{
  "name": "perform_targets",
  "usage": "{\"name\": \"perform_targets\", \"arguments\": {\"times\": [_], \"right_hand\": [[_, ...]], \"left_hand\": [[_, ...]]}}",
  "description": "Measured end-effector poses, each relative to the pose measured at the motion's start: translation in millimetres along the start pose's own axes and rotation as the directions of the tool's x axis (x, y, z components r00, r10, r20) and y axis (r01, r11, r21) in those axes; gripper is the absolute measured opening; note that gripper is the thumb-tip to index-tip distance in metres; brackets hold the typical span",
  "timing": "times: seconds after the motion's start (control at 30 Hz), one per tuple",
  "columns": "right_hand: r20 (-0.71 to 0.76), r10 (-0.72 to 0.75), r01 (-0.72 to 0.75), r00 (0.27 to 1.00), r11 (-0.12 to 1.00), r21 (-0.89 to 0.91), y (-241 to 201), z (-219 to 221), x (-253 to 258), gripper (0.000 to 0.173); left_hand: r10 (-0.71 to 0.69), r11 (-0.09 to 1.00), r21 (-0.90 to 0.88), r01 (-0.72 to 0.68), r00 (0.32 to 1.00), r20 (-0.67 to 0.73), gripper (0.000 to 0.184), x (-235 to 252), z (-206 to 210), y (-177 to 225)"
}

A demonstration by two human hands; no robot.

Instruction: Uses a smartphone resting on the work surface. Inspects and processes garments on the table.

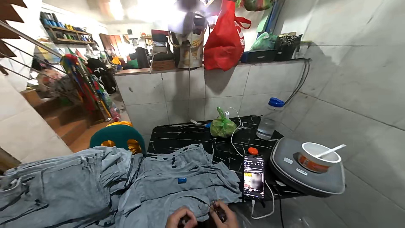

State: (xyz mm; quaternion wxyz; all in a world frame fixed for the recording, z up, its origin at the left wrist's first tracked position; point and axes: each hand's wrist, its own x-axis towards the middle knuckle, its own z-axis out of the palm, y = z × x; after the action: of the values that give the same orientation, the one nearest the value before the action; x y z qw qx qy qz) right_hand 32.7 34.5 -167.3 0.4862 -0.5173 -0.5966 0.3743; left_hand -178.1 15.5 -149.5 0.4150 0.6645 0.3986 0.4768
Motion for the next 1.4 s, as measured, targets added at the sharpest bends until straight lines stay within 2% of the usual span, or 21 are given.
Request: {"name": "perform_targets", "arguments": {"times": [0.03,0.1,0.17,0.3,0.5,0.63,0.73,0.87,0.93,1.0,1.1,1.2,1.27,1.33,1.4], "right_hand": [[0.005,-0.002,0.002,1.000,1.000,0.019,0.7,1.2,0.5,0.014],[0.021,-0.007,0.005,1.000,0.997,0.079,2.1,3.5,1.7,0.011],[0.037,-0.012,0.008,0.999,0.993,0.114,0.6,4.4,1.5,0.009],[0.044,0.004,-0.009,0.999,0.994,0.110,-3.1,0.8,-0.4,0.009],[0.029,0.000,0.000,1.000,1.000,0.011,-3.7,-8.4,-5.7,0.015],[0.052,-0.010,0.010,0.999,1.000,-0.004,-5.1,-5.7,-7.9,0.017],[0.070,-0.021,0.024,0.997,0.999,-0.044,-5.6,-4.2,-8.7,0.018],[0.075,-0.046,0.061,0.996,0.973,-0.224,-7.0,-15.9,-11.8,0.028],[0.095,-0.104,0.132,0.990,0.918,-0.374,-12.3,-23.0,-14.7,0.036],[0.160,-0.166,0.224,0.973,0.843,-0.489,-19.8,-28.6,-16.3,0.040],[0.285,-0.125,0.278,0.950,0.753,-0.596,-29.2,-26.6,-17.0,0.039],[0.140,-0.160,0.213,0.977,0.723,-0.657,-26.7,-10.6,-16.1,0.039],[0.012,-0.153,0.128,0.988,0.782,-0.610,-30.1,-3.4,-11.8,0.040],[-0.059,-0.104,0.061,0.993,0.864,-0.500,-30.7,2.4,-5.3,0.046],[-0.031,-0.008,-0.006,0.999,0.907,-0.422,-24.2,11.5,3.5,0.045]], "left_hand": [[-0.071,0.994,0.078,0.077,0.995,-0.075,0.015,2.4,3.3,-0.4],[-0.157,0.974,0.144,0.177,0.977,-0.142,0.029,10.2,12.2,-1.3],[-0.165,0.970,0.156,0.189,0.974,-0.154,0.035,17.2,25.5,-2.0],[-0.042,0.975,0.196,0.105,0.951,-0.305,0.009,22.3,47.2,-8.3],[-0.010,0.977,0.203,0.063,0.968,-0.252,0.009,16.9,42.5,-5.9],[-0.024,0.952,0.290,0.095,0.971,-0.238,0.020,18.1,47.2,-10.2],[0.054,0.927,0.371,0.060,0.955,-0.291,0.009,18.9,54.3,-15.0],[0.104,0.893,0.449,0.013,0.966,-0.236,0.012,13.1,52.8,-6.1],[0.136,0.872,0.490,-0.021,0.970,-0.200,0.014,7.6,49.1,-3.8],[0.152,0.861,0.508,-0.030,0.968,-0.200,0.016,2.7,46.6,-2.0],[0.152,0.860,0.509,-0.035,0.970,-0.191,0.016,-0.4,47.3,-0.6],[0.092,0.880,0.473,-0.047,0.993,-0.072,0.015,-3.4,37.1,2.1],[-0.018,0.890,0.455,-0.004,0.999,0.044,0.013,-7.2,14.4,4.0],[-0.099,0.835,0.544,0.084,0.995,-0.003,0.023,-11.3,-6.8,3.0],[-0.154,0.705,0.680,0.201,0.980,-0.130,0.030,-13.6,-19.9,-0.1]]}}
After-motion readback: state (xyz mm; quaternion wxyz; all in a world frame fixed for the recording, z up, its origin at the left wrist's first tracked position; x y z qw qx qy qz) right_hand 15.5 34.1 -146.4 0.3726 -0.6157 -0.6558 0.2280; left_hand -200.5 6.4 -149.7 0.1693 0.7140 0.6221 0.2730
